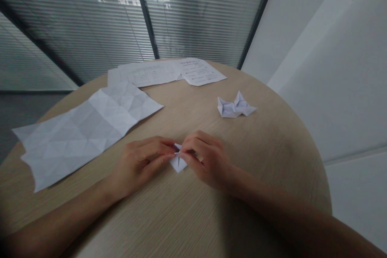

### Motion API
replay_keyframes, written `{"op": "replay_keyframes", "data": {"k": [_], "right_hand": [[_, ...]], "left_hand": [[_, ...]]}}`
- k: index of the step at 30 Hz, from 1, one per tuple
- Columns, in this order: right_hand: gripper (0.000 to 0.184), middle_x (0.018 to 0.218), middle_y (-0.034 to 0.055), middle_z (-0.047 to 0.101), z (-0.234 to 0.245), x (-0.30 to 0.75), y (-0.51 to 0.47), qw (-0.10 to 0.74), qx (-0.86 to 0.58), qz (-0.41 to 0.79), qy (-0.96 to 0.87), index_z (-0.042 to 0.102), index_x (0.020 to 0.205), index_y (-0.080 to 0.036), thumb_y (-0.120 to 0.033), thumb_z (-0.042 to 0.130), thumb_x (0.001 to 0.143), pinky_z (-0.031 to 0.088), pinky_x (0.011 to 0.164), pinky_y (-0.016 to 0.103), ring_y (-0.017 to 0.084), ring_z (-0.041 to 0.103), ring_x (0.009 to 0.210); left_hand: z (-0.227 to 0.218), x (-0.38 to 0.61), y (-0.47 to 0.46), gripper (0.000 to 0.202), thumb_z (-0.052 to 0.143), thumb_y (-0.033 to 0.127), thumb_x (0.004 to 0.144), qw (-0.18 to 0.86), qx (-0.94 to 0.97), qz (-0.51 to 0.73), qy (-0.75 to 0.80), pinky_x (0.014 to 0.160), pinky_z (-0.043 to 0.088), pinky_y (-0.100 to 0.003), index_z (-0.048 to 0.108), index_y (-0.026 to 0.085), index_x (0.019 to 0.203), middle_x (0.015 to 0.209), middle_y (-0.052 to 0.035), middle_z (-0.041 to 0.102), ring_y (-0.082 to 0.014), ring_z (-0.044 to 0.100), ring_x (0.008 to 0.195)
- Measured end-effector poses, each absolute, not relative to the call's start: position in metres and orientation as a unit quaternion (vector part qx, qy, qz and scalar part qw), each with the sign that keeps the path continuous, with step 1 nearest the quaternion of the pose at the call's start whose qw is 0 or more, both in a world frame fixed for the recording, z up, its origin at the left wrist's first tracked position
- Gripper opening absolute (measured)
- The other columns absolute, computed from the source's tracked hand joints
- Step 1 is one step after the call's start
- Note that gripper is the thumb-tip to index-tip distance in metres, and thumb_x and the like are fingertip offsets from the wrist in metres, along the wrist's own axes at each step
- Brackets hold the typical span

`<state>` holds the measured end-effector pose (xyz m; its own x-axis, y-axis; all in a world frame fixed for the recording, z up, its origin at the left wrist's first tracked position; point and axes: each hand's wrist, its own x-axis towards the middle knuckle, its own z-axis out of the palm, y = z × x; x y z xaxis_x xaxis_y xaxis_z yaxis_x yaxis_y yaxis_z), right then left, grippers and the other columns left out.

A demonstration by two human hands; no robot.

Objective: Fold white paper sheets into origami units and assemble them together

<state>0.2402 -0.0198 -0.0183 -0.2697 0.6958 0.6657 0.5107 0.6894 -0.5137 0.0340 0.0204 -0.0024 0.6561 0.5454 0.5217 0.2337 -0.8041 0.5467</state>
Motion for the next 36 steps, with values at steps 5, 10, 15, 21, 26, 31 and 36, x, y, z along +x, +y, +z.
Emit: {"op": "replay_keyframes", "data": {"k": [5,10,15,21,26,31,36], "right_hand": [[0.009,0.083,0.0017,0.068,-0.020,0.249,-0.013,0.526,-0.418,0.132,-0.728,0.060,0.085,-0.023,-0.015,0.060,0.088,0.054,0.075,0.033,0.018,0.067,0.082],[0.007,0.089,0.0034,0.069,-0.018,0.274,-0.001,0.544,-0.424,0.066,-0.721,0.060,0.085,-0.024,-0.019,0.064,0.087,0.054,0.079,0.036,0.019,0.067,0.087],[0.007,0.089,0.0043,0.070,-0.009,0.300,0.005,0.476,-0.445,-0.048,-0.757,0.062,0.078,-0.024,-0.021,0.066,0.082,0.053,0.076,0.037,0.021,0.067,0.083],[0.009,0.084,0.0038,0.067,-0.001,0.313,0.005,0.441,-0.417,-0.072,-0.792,0.065,0.074,-0.025,-0.020,0.065,0.082,0.052,0.071,0.037,0.020,0.064,0.078],[0.010,0.084,0.0040,0.064,0.004,0.314,0.001,0.430,-0.403,-0.090,-0.803,0.067,0.075,-0.024,-0.020,0.066,0.083,0.052,0.068,0.035,0.020,0.063,0.078],[0.010,0.085,0.0041,0.063,-0.001,0.311,-0.003,0.423,-0.402,-0.098,-0.806,0.066,0.074,-0.024,-0.019,0.067,0.084,0.051,0.066,0.034,0.018,0.062,0.076],[0.012,0.085,0.0037,0.064,-0.007,0.305,-0.003,0.429,-0.397,-0.091,-0.806,0.065,0.074,-0.023,-0.016,0.067,0.083,0.051,0.066,0.033,0.017,0.063,0.075]], "left_hand": [[-0.002,0.028,0.030,0.011,0.063,0.022,0.093,0.221,0.841,0.413,0.271,0.077,0.057,-0.027,0.071,0.020,0.085,0.097,-0.0047,0.075,-0.0156,0.071,0.088],[-0.002,0.023,0.040,0.012,0.068,0.024,0.089,0.187,0.800,0.454,0.345,0.080,0.057,-0.030,0.069,0.020,0.078,0.090,-0.0023,0.075,-0.0162,0.070,0.084],[-0.004,0.021,0.044,0.015,0.066,0.027,0.089,0.168,0.791,0.461,0.366,0.080,0.056,-0.034,0.067,0.022,0.075,0.087,-0.0022,0.074,-0.0177,0.069,0.083],[-0.004,0.019,0.046,0.015,0.064,0.028,0.091,0.150,0.814,0.447,0.340,0.078,0.055,-0.035,0.069,0.023,0.078,0.087,-0.0033,0.073,-0.0187,0.068,0.083],[-0.001,0.016,0.047,0.014,0.064,0.027,0.092,0.142,0.814,0.459,0.327,0.077,0.054,-0.035,0.069,0.023,0.079,0.085,-0.0024,0.072,-0.0184,0.067,0.081],[-0.002,0.014,0.048,0.013,0.066,0.028,0.092,0.116,0.834,0.449,0.299,0.075,0.053,-0.033,0.071,0.024,0.081,0.082,-0.0019,0.072,-0.0174,0.066,0.078],[-0.003,0.016,0.048,0.010,0.066,0.024,0.091,0.096,0.857,0.435,0.260,0.073,0.053,-0.031,0.073,0.024,0.085,0.082,-0.0016,0.072,-0.0162,0.065,0.078]]}}
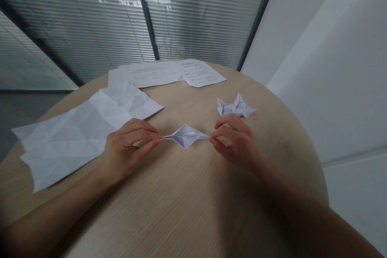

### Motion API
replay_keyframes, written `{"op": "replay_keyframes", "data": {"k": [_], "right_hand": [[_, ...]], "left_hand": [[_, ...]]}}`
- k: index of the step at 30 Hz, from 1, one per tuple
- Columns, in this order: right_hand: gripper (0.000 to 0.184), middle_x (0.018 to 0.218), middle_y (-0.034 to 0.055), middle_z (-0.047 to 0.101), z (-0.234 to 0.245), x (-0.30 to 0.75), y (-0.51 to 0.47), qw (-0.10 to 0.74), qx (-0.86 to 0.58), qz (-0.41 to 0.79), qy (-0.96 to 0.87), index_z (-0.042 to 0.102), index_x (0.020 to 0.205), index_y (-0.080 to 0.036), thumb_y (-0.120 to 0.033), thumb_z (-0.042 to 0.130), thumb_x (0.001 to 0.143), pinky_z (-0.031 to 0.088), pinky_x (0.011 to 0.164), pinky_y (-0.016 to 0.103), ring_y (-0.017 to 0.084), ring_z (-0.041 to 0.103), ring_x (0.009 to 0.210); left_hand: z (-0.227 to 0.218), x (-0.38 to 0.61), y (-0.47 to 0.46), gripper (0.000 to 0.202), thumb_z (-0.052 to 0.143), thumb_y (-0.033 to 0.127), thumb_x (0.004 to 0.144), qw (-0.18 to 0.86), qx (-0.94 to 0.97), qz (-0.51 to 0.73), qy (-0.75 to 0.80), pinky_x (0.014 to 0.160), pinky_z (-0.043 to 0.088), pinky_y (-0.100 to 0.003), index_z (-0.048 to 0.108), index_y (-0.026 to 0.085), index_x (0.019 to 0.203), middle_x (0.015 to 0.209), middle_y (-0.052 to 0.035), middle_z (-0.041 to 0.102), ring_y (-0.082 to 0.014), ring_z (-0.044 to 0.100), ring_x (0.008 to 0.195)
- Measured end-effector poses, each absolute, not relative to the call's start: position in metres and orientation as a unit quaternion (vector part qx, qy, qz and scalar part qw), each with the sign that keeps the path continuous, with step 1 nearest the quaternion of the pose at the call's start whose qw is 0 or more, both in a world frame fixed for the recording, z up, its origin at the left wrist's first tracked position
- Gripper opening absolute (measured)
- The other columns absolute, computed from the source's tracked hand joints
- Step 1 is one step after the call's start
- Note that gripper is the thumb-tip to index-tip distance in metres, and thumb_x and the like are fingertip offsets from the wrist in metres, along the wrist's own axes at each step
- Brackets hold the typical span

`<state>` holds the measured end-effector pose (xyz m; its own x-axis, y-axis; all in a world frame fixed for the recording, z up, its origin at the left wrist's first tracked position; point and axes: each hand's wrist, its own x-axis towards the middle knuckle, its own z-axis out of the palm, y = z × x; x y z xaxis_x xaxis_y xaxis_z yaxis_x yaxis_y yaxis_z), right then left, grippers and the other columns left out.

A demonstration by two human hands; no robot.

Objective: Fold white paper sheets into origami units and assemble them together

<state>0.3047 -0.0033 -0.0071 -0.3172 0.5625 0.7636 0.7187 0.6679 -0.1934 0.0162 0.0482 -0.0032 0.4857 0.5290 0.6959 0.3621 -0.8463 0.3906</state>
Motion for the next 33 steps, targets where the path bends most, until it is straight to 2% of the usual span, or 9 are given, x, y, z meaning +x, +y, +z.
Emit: {"op": "replay_keyframes", "data": {"k": [6,11,13,18,23,28,33], "right_hand": [[0.009,0.086,0.0039,0.066,-0.002,0.319,0.003,0.451,-0.447,-0.124,-0.763,0.067,0.074,-0.024,-0.020,0.069,0.082,0.052,0.071,0.036,0.020,0.064,0.078],[0.010,0.079,0.0035,0.064,-0.001,0.362,0.017,0.523,-0.557,-0.211,-0.610,0.067,0.071,-0.023,-0.026,0.075,0.074,0.050,0.076,0.042,0.024,0.063,0.079],[0.010,0.075,0.0031,0.062,-0.004,0.379,0.023,0.526,-0.602,-0.208,-0.563,0.066,0.070,-0.023,-0.029,0.073,0.074,0.051,0.076,0.044,0.025,0.061,0.078],[0.012,0.073,0.0043,0.060,-0.016,0.399,0.034,0.487,-0.688,-0.164,-0.513,0.064,0.066,-0.023,-0.033,0.070,0.069,0.051,0.074,0.045,0.025,0.059,0.073],[0.015,0.077,0.0055,0.062,-0.020,0.399,0.036,0.451,-0.716,-0.140,-0.515,0.065,0.069,-0.021,-0.037,0.069,0.069,0.050,0.078,0.046,0.026,0.060,0.076],[0.021,0.077,0.0050,0.064,-0.020,0.398,0.036,0.447,-0.729,-0.118,-0.505,0.067,0.071,-0.021,-0.042,0.066,0.068,0.050,0.075,0.043,0.024,0.060,0.072],[0.023,0.079,0.0046,0.064,-0.020,0.395,0.036,0.456,-0.730,-0.115,-0.496,0.067,0.076,-0.020,-0.042,0.064,0.070,0.051,0.073,0.042,0.023,0.060,0.072]], "left_hand": [[-0.003,0.015,0.049,0.011,0.067,0.027,0.090,0.080,0.848,0.438,0.288,0.077,0.054,-0.032,0.071,0.022,0.082,0.082,-0.0012,0.073,-0.0163,0.067,0.080],[-0.004,0.012,0.053,0.018,0.061,0.031,0.092,0.054,0.831,0.427,0.353,0.078,0.054,-0.034,0.071,0.020,0.082,0.084,-0.0031,0.073,-0.0189,0.067,0.082],[-0.003,0.009,0.056,0.020,0.058,0.034,0.092,0.037,0.828,0.399,0.393,0.080,0.054,-0.036,0.071,0.020,0.084,0.086,-0.0042,0.073,-0.0210,0.067,0.085],[0.006,-0.002,0.064,0.034,0.054,0.043,0.091,-0.019,0.830,0.245,0.501,0.090,0.052,-0.046,0.071,0.017,0.106,0.107,-0.0116,0.071,-0.0315,0.062,0.103],[0.009,-0.013,0.071,0.058,0.051,0.053,0.090,-0.048,0.806,0.099,0.581,0.097,0.047,-0.057,0.061,0.012,0.130,0.133,-0.0183,0.060,-0.0423,0.053,0.122],[0.005,-0.019,0.077,0.062,0.044,0.058,0.093,-0.040,0.801,0.027,0.597,0.093,0.049,-0.057,0.058,0.011,0.132,0.135,-0.0228,0.057,-0.0452,0.056,0.119],[0.012,-0.018,0.077,0.050,0.041,0.046,0.098,-0.046,0.794,0.005,0.606,0.086,0.052,-0.051,0.058,0.010,0.129,0.128,-0.0225,0.062,-0.0411,0.062,0.112]]}}
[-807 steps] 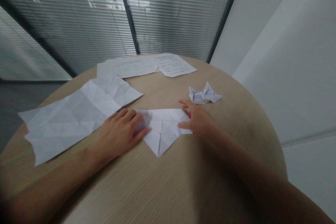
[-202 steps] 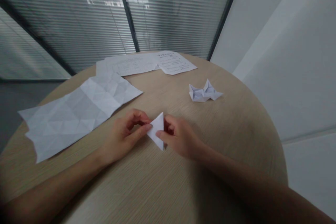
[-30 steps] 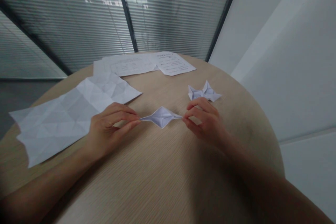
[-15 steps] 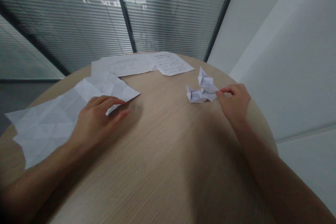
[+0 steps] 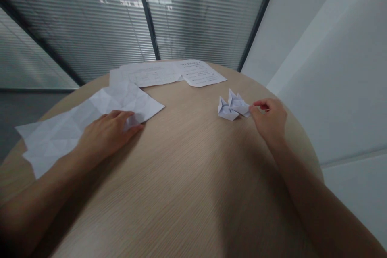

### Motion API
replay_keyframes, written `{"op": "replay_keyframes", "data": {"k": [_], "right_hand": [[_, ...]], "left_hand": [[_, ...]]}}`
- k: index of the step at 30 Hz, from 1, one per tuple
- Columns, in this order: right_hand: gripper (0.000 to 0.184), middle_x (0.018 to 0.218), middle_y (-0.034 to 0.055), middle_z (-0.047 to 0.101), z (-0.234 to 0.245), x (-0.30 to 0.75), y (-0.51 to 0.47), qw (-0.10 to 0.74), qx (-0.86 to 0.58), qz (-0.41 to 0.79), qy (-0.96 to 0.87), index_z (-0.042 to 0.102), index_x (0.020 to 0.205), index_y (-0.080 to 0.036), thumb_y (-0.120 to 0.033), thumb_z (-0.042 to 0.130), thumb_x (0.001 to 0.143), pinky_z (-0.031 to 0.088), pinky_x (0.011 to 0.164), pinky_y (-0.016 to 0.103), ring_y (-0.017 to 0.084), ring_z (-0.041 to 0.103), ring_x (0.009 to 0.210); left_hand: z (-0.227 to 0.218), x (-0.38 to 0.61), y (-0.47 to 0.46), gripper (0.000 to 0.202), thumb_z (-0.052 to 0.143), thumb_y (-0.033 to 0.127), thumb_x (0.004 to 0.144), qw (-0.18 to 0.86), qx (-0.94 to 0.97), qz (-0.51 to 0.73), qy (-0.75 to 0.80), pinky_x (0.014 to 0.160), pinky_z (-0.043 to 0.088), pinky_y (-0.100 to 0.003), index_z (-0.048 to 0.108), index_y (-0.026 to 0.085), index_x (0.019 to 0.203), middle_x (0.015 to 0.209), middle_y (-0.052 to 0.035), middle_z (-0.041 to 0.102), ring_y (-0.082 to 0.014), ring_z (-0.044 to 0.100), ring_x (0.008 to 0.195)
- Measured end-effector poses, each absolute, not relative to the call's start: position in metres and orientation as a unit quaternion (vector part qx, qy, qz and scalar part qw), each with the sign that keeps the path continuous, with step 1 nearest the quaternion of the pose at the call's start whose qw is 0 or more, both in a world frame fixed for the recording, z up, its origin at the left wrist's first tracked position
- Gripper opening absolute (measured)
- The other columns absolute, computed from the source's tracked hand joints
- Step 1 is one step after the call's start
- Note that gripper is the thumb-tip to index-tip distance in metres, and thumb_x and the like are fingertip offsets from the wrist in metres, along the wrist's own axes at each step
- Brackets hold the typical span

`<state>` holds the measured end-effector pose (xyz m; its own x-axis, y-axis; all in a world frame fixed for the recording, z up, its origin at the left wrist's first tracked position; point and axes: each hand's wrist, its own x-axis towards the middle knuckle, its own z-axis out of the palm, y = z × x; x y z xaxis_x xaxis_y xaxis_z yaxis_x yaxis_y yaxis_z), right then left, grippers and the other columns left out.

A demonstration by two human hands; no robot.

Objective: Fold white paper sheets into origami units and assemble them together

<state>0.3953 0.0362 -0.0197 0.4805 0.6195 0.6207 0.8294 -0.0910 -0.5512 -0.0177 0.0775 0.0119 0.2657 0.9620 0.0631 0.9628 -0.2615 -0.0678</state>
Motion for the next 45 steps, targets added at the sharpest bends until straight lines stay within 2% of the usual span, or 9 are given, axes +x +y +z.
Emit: {"op": "replay_keyframes", "data": {"k": [4,10,15,21,26,32,36,41,45], "right_hand": [[0.020,0.085,0.0061,0.066,-0.018,0.392,0.035,0.471,-0.728,-0.114,-0.485,0.068,0.078,-0.020,-0.039,0.066,0.070,0.052,0.075,0.043,0.022,0.061,0.073],[0.023,0.088,0.0066,0.065,-0.017,0.391,0.033,0.508,-0.715,-0.122,-0.465,0.070,0.080,-0.020,-0.039,0.068,0.068,0.054,0.074,0.043,0.022,0.061,0.072],[0.019,0.088,0.0055,0.065,-0.018,0.392,0.033,0.519,-0.706,-0.124,-0.465,0.070,0.079,-0.021,-0.037,0.068,0.068,0.055,0.076,0.044,0.022,0.062,0.073],[0.019,0.089,0.0069,0.065,-0.011,0.387,0.029,0.530,-0.705,-0.115,-0.458,0.069,0.078,-0.020,-0.035,0.069,0.068,0.053,0.076,0.041,0.021,0.060,0.075],[0.018,0.089,0.0067,0.065,-0.008,0.385,0.027,0.530,-0.709,-0.101,-0.454,0.069,0.078,-0.019,-0.035,0.069,0.069,0.053,0.076,0.039,0.021,0.060,0.076],[0.019,0.090,0.0079,0.064,-0.008,0.383,0.027,0.535,-0.705,-0.098,-0.455,0.069,0.079,-0.017,-0.034,0.069,0.070,0.051,0.076,0.038,0.020,0.059,0.077],[0.020,0.087,0.0082,0.063,-0.008,0.381,0.027,0.545,-0.695,-0.098,-0.459,0.069,0.078,-0.017,-0.035,0.069,0.071,0.051,0.076,0.038,0.020,0.058,0.076],[0.018,0.090,0.0075,0.064,-0.006,0.380,0.026,0.560,-0.684,-0.100,-0.457,0.068,0.078,-0.018,-0.035,0.068,0.072,0.052,0.077,0.037,0.021,0.060,0.081],[0.018,0.091,0.0067,0.065,-0.009,0.382,0.027,0.573,-0.674,-0.091,-0.458,0.067,0.079,-0.019,-0.036,0.067,0.074,0.053,0.078,0.037,0.021,0.062,0.084]], "left_hand": [[0.019,-0.017,0.078,0.043,0.036,0.041,0.101,0.062,-0.780,0.039,-0.621,0.075,0.053,-0.046,0.067,0.014,0.111,0.112,-0.0172,0.071,-0.0387,0.068,0.099],[0.026,-0.017,0.077,0.047,0.029,0.030,0.102,0.102,-0.746,0.045,-0.657,0.074,0.052,-0.049,0.072,0.012,0.102,0.102,-0.0205,0.074,-0.0400,0.070,0.093],[0.025,-0.018,0.077,0.048,0.031,0.036,0.100,0.126,-0.727,0.015,-0.675,0.071,0.051,-0.049,0.074,0.015,0.102,0.100,-0.0189,0.074,-0.0422,0.069,0.094],[0.025,-0.022,0.074,0.040,0.038,0.038,0.096,0.129,-0.707,-0.032,-0.694,0.068,0.048,-0.043,0.074,0.019,0.098,0.096,-0.0157,0.073,-0.0375,0.068,0.090],[0.028,-0.025,0.070,0.048,0.040,0.055,0.096,0.105,-0.700,-0.068,-0.703,0.065,0.042,-0.037,0.070,0.020,0.085,0.087,-0.0136,0.071,-0.0316,0.066,0.083],[0.038,-0.032,0.059,0.053,0.018,0.044,0.106,0.207,-0.697,-0.120,-0.676,0.062,0.032,-0.033,0.062,0.014,0.106,0.107,-0.0134,0.068,-0.0229,0.060,0.083],[0.043,-0.024,0.040,0.040,0.024,0.036,0.107,0.261,-0.764,-0.159,-0.569,0.065,0.036,-0.033,0.062,0.020,0.107,0.108,-0.0089,0.068,-0.0217,0.061,0.089],[0.034,0.002,0.014,0.030,0.033,0.017,0.101,0.208,-0.931,-0.173,-0.247,0.055,0.039,-0.031,0.062,0.025,0.096,0.092,-0.0023,0.071,-0.0165,0.059,0.068],[0.017,0.013,0.005,0.023,0.041,0.008,0.097,0.240,-0.958,-0.139,-0.076,0.050,0.039,-0.030,0.056,0.022,0.085,0.075,0.0007,0.065,-0.0137,0.053,0.057]]}}
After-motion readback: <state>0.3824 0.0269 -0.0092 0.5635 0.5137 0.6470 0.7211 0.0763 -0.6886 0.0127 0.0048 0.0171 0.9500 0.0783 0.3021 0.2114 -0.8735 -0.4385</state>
